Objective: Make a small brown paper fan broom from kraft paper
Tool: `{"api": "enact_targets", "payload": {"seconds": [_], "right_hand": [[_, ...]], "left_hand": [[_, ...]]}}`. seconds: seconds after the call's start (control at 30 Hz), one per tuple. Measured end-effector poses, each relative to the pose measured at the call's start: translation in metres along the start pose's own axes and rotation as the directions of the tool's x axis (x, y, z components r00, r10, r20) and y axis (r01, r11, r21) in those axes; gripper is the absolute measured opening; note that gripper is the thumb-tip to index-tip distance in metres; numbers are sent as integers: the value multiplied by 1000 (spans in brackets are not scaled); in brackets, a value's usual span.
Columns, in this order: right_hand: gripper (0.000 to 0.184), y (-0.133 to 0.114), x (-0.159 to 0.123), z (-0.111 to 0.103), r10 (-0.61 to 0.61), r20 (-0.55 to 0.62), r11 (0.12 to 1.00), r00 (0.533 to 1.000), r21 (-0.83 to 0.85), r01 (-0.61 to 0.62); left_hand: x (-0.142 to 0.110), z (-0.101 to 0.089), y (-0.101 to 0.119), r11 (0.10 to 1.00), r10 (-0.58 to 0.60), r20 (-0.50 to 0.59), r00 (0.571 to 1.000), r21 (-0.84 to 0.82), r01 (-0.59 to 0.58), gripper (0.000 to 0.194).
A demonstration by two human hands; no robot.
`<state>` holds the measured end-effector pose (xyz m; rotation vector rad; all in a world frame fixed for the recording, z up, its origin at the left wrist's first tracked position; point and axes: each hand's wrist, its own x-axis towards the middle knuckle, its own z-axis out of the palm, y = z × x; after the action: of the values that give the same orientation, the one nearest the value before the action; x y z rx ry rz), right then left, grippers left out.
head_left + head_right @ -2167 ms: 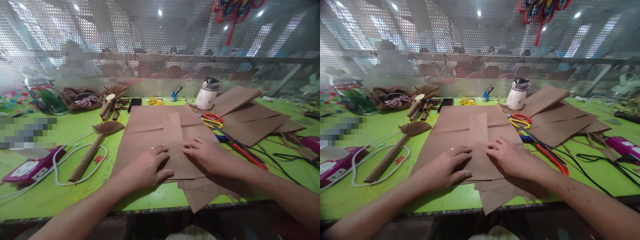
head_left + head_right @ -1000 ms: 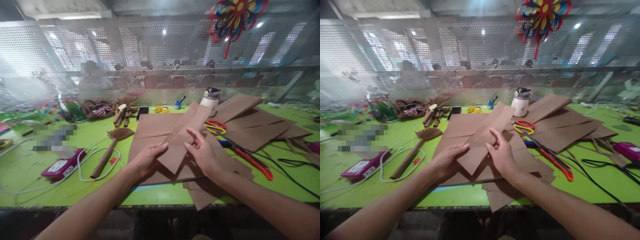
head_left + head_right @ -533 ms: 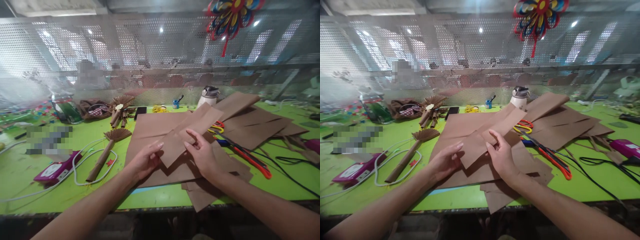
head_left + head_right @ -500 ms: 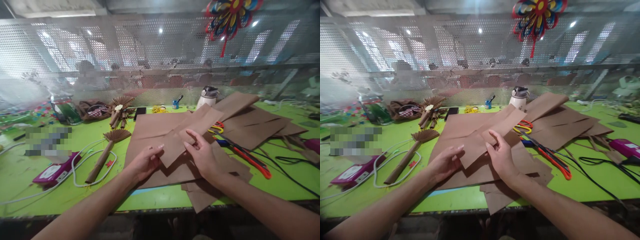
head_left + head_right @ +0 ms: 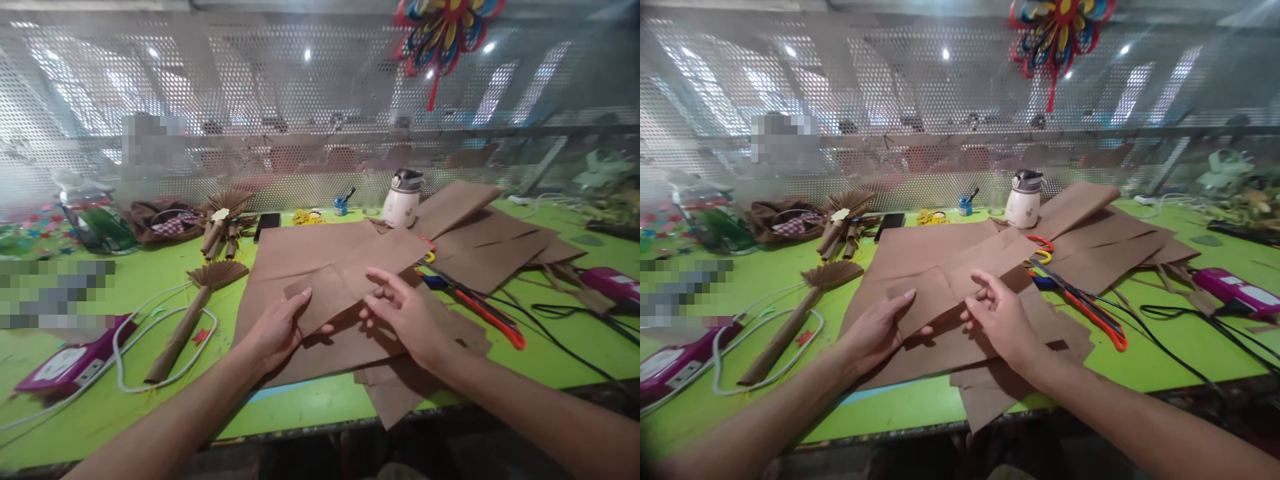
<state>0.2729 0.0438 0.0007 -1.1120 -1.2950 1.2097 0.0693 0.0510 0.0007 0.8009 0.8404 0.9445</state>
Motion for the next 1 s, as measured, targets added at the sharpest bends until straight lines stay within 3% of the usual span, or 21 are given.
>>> {"api": "enact_targets", "payload": {"seconds": [0.07,0.17,0.23,0.3,0.4,0.47,0.57,0.77,1.0], "right_hand": [[41,-6,-5,-20,-7,7,996,1000,-90,8],[29,-13,-3,-69,-87,-57,923,995,-380,59],[28,-16,3,-111,-201,-70,786,977,-607,119],[26,-20,8,-155,-286,-60,578,956,-807,123],[27,-22,10,-208,-188,-34,318,981,-948,28],[29,-21,7,-226,-87,-7,191,996,-981,10],[30,-17,2,-225,-25,53,93,998,-994,55],[31,-15,2,-195,-45,204,37,978,-978,205],[35,-7,2,-189,-62,123,-111,990,-987,116]], "left_hand": [[1,-2,0,1000,-5,-18,1000,1,5,38],[2,-2,0,1000,-27,-42,999,4,28,38],[2,-1,0,998,-51,-53,997,18,52,37],[2,-1,2,997,-67,-76,995,39,70,33],[2,2,7,997,-49,-162,986,46,57,31],[1,6,12,996,-57,-216,975,53,70,27],[-2,11,18,994,-34,-260,965,92,60,20],[-5,15,21,980,-11,-304,953,185,71,14],[-5,23,25,960,47,-422,905,269,76,6]]}}
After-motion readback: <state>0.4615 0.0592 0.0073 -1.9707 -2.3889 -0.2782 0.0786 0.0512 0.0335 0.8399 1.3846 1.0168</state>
